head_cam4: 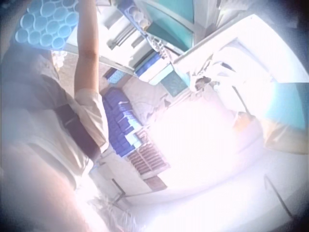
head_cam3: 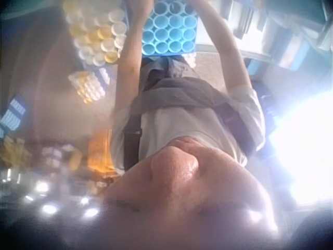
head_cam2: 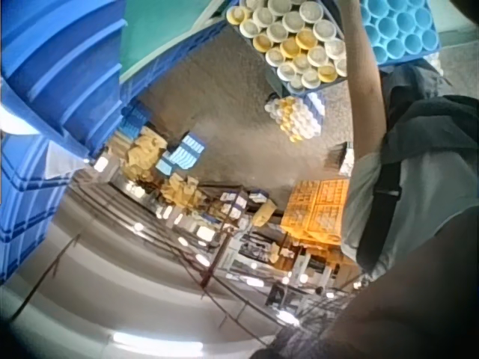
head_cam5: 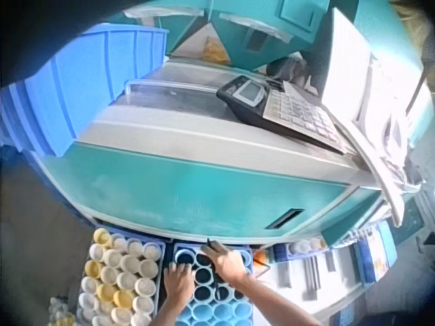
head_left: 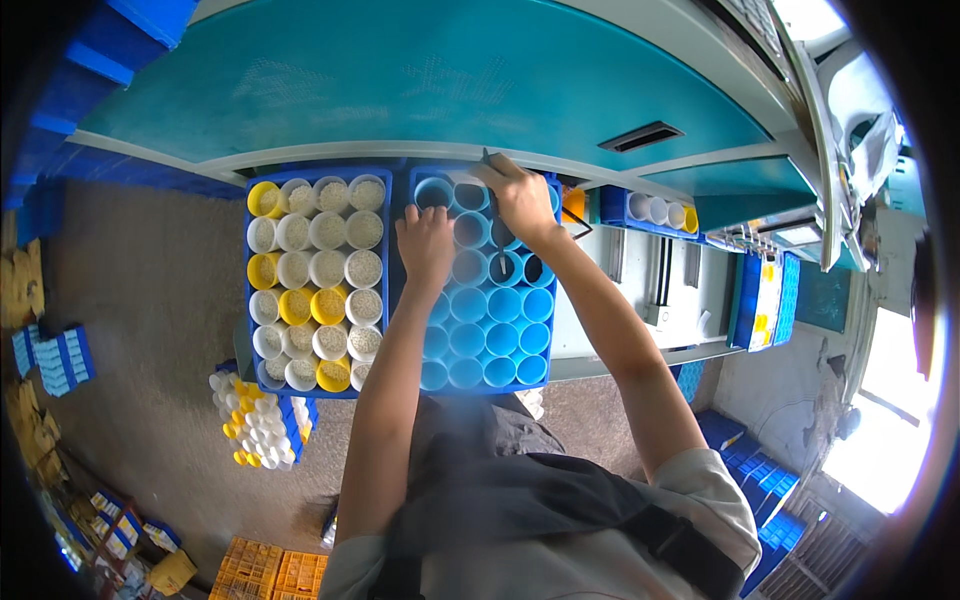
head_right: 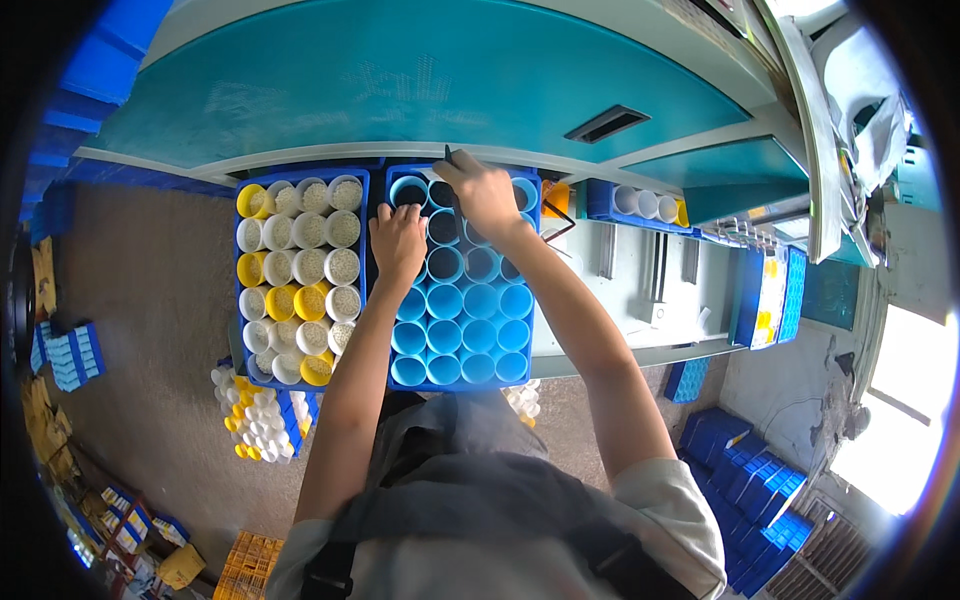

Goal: The person operates a touchscreen control panel on a packaging machine, then writes on a clipboard and a notepad. They move trays of small containers, retrieve a metal bowl, and place it on the machine. The person continues to write and handle trays of containers.

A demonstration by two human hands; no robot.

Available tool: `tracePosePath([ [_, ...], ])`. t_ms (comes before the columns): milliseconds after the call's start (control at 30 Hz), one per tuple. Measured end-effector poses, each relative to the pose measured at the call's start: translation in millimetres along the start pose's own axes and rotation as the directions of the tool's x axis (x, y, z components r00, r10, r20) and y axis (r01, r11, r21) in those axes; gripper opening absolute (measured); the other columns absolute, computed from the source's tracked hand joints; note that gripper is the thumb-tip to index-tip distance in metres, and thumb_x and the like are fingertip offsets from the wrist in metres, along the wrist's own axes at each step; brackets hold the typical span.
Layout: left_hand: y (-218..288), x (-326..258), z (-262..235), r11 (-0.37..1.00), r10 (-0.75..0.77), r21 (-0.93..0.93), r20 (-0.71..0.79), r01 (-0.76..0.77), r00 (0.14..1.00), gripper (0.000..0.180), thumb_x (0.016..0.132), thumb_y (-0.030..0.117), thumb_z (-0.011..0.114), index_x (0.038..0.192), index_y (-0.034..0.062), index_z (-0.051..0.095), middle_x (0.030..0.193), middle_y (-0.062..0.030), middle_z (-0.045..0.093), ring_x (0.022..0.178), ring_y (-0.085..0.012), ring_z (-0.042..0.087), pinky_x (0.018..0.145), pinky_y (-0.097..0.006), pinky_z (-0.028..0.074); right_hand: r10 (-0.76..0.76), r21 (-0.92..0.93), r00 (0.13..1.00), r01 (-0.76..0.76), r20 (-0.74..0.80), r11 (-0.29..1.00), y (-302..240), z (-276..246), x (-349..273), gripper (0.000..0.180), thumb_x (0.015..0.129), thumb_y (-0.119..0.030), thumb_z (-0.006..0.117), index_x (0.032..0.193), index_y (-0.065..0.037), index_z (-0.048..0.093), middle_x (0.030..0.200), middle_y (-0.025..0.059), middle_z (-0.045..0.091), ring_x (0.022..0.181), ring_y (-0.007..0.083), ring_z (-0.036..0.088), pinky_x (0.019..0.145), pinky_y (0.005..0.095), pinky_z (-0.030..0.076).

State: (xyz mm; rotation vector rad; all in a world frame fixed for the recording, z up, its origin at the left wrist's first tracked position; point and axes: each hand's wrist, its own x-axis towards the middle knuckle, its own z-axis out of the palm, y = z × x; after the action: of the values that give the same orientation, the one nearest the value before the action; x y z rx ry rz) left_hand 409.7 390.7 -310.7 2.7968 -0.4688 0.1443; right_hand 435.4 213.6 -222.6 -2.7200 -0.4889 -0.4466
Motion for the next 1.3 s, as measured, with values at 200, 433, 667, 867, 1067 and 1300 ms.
tracePosePath([
  [200,-3.6,-6.9,-0.1,1.0,-0.018,0.002,0.056,0.018,0.998,0.024,0.097,0.03,0.064,0.113,0.0127,0.071,0.103,-0.0015,0.072,0.1,-0.0271,0.057,0.082,-0.044,0.043,-0.218,0.0,0.972,0.219,0.092,0.976,6.8,40.2,29.5,0.033,0.076,-0.003,0.068,0.108,-0.012,0.075,0.099,0.0075,0.069,0.086,0.0278,0.072,0.068,0.0375,0.058],
  [433,-7.6,-29.6,-15.1,0.976,-0.075,-0.207,-0.003,0.073,0.997,0.033,0.094,0.017,0.066,0.125,0.0045,0.065,0.136,-0.0134,0.059,0.121,-0.0346,0.055,0.096,-0.047,0.046,-0.243,0.156,0.954,0.216,0.176,0.964,-0.3,65.7,24.6,0.018,0.083,-0.016,0.07,0.1,-0.013,0.073,0.095,0.0072,0.07,0.086,0.03,0.072,0.071,0.0406,0.057],
  [667,-10.3,-106.5,-38.1,0.944,-0.138,-0.306,-0.015,0.127,0.99,0.023,0.09,0.01,0.069,0.112,0.0019,0.067,0.108,-0.0147,0.066,0.101,-0.0358,0.061,0.087,-0.047,0.048,-0.118,0.182,0.877,0.035,0.466,0.983,-11.0,85.6,20.2,0.024,0.102,-0.03,0.06,0.119,-0.014,0.065,0.105,0.0098,0.072,0.109,0.03,0.068,0.116,0.0527,0.038],
  [867,-7.4,-139.1,-49.6,0.93,-0.107,-0.353,0.007,0.103,0.994,0.023,0.091,0.01,0.069,0.112,0.0024,0.066,0.11,-0.0139,0.066,0.101,-0.0351,0.06,0.089,-0.045,0.049,0.109,0.194,0.927,-0.188,0.358,0.963,-39.0,-49.0,-13.0,0.03,0.096,-0.013,0.066,0.125,-0.009,0.06,0.11,0.0109,0.075,0.106,0.0309,0.071,0.089,0.0439,0.055],
  [1067,-13.7,-142.8,-57.8,0.917,-0.004,-0.399,0.046,0.022,0.999,0.024,0.094,0.012,0.069,0.116,0.0023,0.065,0.113,-0.0142,0.065,0.104,-0.0341,0.06,0.092,-0.044,0.051,0.194,0.395,0.901,-0.028,-0.388,0.918,-63.5,-277.6,-46.6,0.027,0.104,-0.021,0.057,0.125,-0.003,0.06,0.115,0.0104,0.069,0.096,0.0217,0.068,0.082,0.0313,0.054],
  [1300,-28.9,-164.3,-55.3,0.908,0.103,-0.415,0.086,-0.059,0.991,0.024,0.091,0.01,0.071,0.113,0.0013,0.067,0.112,-0.0156,0.065,0.104,-0.0358,0.06,0.092,-0.044,0.051,-0.379,-0.063,0.817,0.392,-0.434,0.918,-202.0,-421.7,-71.3,0.04,0.098,-0.025,0.064,0.133,-0.008,0.055,0.127,0.0144,0.059,0.108,0.0279,0.063,0.089,0.0353,0.053],
])
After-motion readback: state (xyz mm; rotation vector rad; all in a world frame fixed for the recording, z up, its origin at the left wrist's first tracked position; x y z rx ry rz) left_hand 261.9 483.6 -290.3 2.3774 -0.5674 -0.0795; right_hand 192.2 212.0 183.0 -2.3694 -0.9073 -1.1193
